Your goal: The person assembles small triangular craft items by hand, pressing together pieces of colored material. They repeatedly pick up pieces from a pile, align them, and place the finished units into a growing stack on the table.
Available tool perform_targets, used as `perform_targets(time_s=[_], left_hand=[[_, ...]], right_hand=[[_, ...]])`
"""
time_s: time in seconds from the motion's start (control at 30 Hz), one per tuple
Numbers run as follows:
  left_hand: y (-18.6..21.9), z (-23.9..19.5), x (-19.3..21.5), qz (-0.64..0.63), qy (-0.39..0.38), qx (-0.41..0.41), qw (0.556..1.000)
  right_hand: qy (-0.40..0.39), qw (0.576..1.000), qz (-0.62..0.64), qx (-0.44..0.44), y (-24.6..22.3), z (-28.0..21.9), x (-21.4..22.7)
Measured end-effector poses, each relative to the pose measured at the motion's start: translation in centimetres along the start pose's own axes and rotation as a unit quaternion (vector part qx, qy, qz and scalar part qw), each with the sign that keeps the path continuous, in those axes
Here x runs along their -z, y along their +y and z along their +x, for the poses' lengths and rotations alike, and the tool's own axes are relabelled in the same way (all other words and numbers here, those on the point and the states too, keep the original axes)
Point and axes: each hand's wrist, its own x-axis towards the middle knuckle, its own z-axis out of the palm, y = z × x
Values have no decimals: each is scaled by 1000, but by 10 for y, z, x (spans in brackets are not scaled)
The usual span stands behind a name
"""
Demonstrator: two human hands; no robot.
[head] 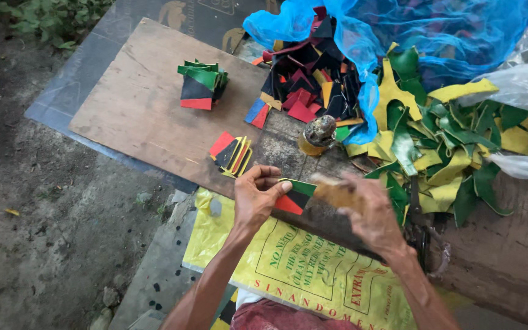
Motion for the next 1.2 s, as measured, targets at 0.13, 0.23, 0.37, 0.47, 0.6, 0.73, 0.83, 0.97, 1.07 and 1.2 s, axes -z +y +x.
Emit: perform_targets(time_s=[0.13,0.23,0.37,0.47,0.6,0.73,0.83,0.97,1.07,1.2], left_hand=[[2,1,-13,59,-26,-25,998],[6,-3,-20,156,-15,-29,987],[10,-4,-27,177,-21,-13,984],[11,-8,-33,221,-11,-32,975],[12,-15,-43,271,8,-82,959],[13,-11,-30,243,1,-83,966],[8,-10,-12,237,18,-173,956],[-3,-11,-2,220,-34,-174,959],[-7,-10,-2,218,-40,-188,957],[-8,-10,-3,201,-41,-172,963]], right_hand=[[-29,996,84,-14,-19,-2,-12],[-10,990,136,-43,-23,-4,-12],[24,987,155,-31,-18,-15,-11],[48,988,147,8,-16,-20,-15],[48,992,111,47,-17,-22,-21],[48,994,60,78,-13,-17,-26],[48,994,67,66,-10,-20,-27],[42,995,82,42,-9,-19,-26],[39,994,87,45,-8,-19,-23],[39,994,92,37,-8,-19,-23]])
